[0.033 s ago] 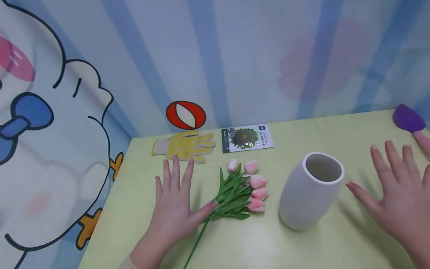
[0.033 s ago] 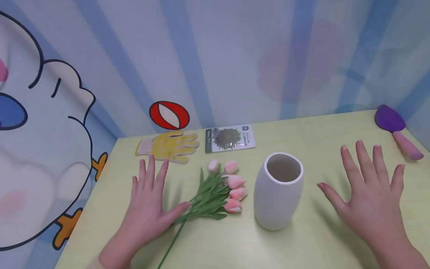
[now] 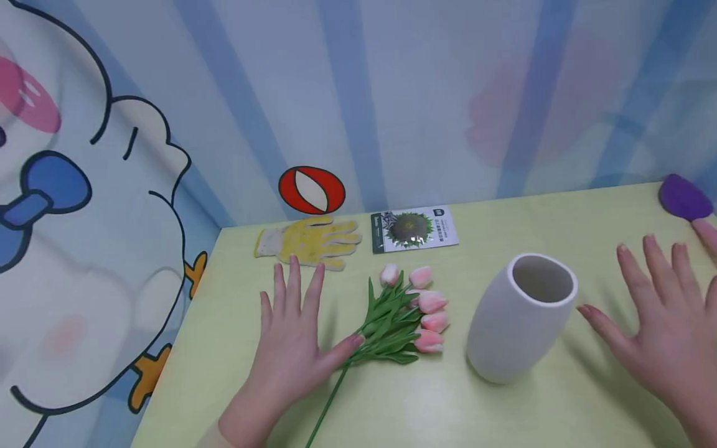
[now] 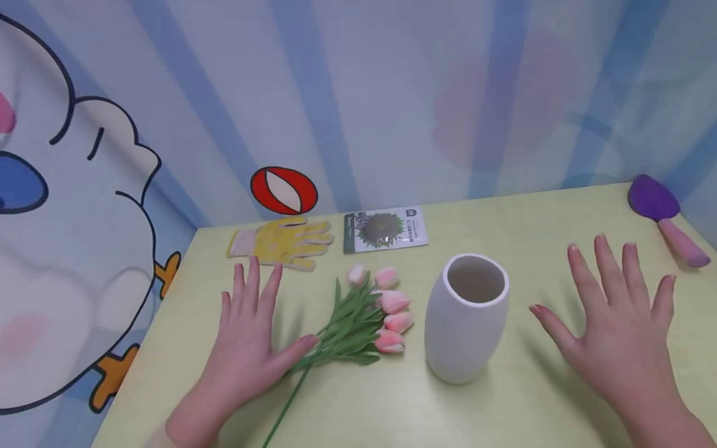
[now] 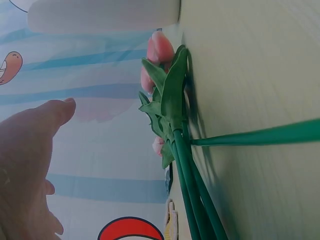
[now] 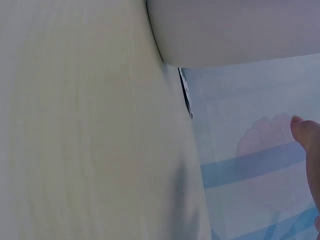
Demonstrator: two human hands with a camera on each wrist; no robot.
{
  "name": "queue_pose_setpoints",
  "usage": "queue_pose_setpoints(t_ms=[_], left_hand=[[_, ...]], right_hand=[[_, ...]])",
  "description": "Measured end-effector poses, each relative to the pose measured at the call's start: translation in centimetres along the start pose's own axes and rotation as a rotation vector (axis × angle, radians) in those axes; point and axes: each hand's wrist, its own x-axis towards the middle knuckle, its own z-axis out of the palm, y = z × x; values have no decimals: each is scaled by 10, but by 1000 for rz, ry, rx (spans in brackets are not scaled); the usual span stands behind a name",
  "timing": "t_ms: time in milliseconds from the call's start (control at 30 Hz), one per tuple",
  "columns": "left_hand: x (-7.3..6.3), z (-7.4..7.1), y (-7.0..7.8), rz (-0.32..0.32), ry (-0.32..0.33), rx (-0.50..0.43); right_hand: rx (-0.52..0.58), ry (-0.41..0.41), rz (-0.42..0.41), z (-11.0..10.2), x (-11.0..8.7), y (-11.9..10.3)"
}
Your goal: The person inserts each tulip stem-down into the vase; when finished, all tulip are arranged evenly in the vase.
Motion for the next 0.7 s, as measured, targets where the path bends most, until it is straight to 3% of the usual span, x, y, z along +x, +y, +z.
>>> queue_pose_setpoints(t_ms=[200, 367, 500, 600, 700], left_hand=[[-1, 0, 1, 27, 2, -2], [-4, 2, 3, 27, -12, -36], [-2, 1, 4, 15, -150, -29], [-2, 1, 3, 35, -265, -23], [-4, 3, 0, 67, -310, -26]], right_hand=[[58, 47, -48, 5, -2, -1], [291, 158, -77, 15, -4, -7], [499, 201, -63, 21, -7, -20], [645, 169, -84, 24, -12, -29], [842, 94, -139, 28, -16, -35]])
